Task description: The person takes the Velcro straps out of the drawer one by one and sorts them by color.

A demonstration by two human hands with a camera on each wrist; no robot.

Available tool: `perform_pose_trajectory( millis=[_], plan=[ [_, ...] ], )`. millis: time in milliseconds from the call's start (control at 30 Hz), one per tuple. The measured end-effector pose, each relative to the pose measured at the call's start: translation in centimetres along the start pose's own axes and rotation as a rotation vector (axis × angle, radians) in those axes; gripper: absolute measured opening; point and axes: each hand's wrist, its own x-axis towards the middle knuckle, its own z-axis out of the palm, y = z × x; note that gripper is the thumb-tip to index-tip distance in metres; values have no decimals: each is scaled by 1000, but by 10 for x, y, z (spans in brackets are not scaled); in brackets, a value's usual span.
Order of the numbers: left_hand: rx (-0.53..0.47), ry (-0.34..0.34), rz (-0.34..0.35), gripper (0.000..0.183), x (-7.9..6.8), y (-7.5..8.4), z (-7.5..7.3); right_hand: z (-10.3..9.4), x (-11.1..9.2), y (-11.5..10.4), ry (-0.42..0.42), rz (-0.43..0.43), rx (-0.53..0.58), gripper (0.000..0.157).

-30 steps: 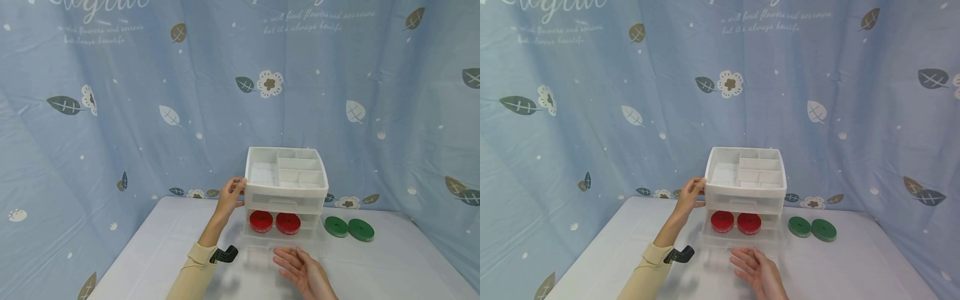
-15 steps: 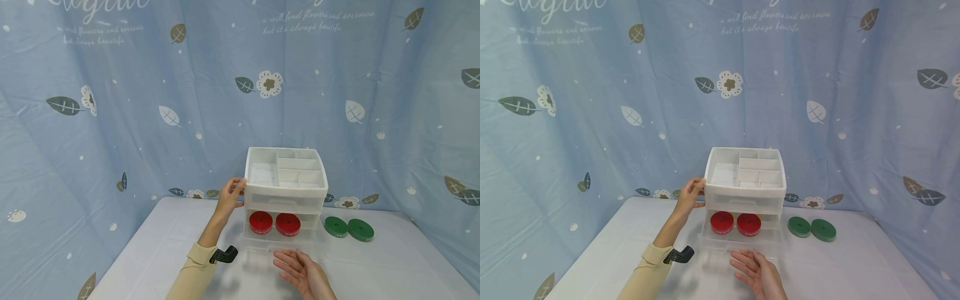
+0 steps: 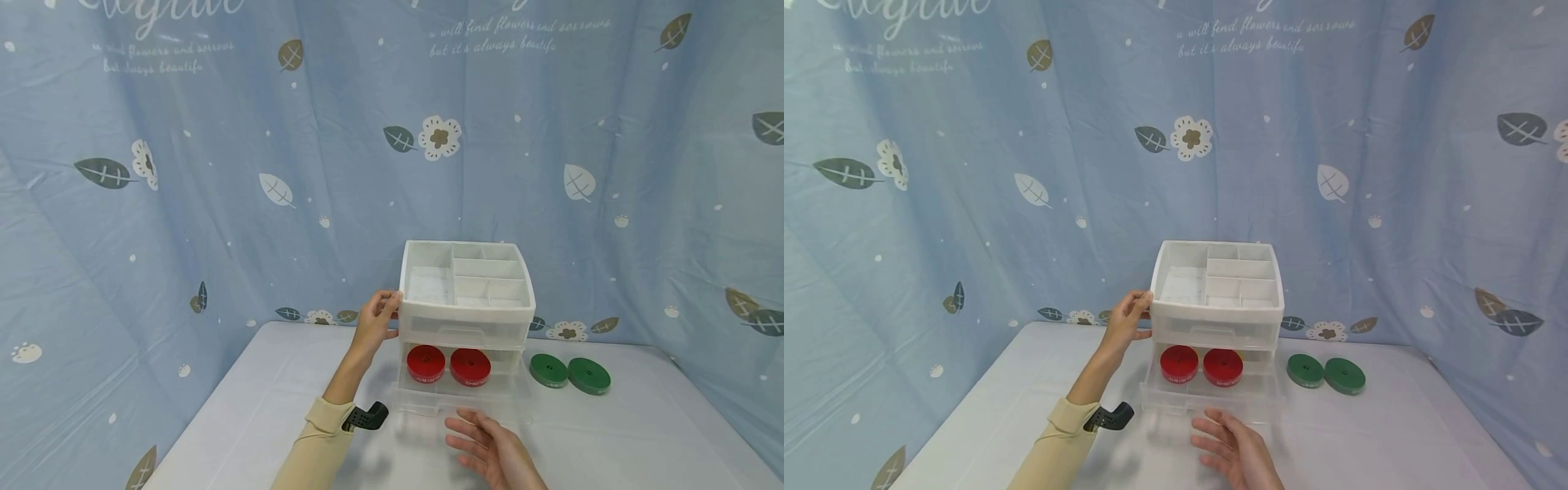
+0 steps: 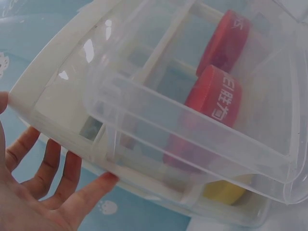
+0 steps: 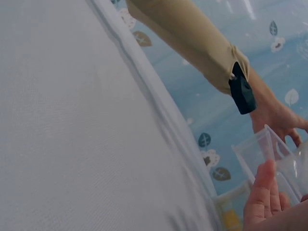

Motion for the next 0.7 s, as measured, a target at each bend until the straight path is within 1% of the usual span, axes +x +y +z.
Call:
perform_pose_trajectory(
  millis=[167,400,533,700],
  plan=[
    [5,2,1,39,0,0,1,0,-1,1,23,16,-67,71],
    [4,8,4,36,-1,1,1,1,-4,-2,31,-2,-129,66],
    [3,1,0,36,-1,1,0,2,-7,-7,29,-25,-155,61],
    [3,3,-4,37,-1,1,0,3,-12,-16,16,-62,-153,49]
  ],
)
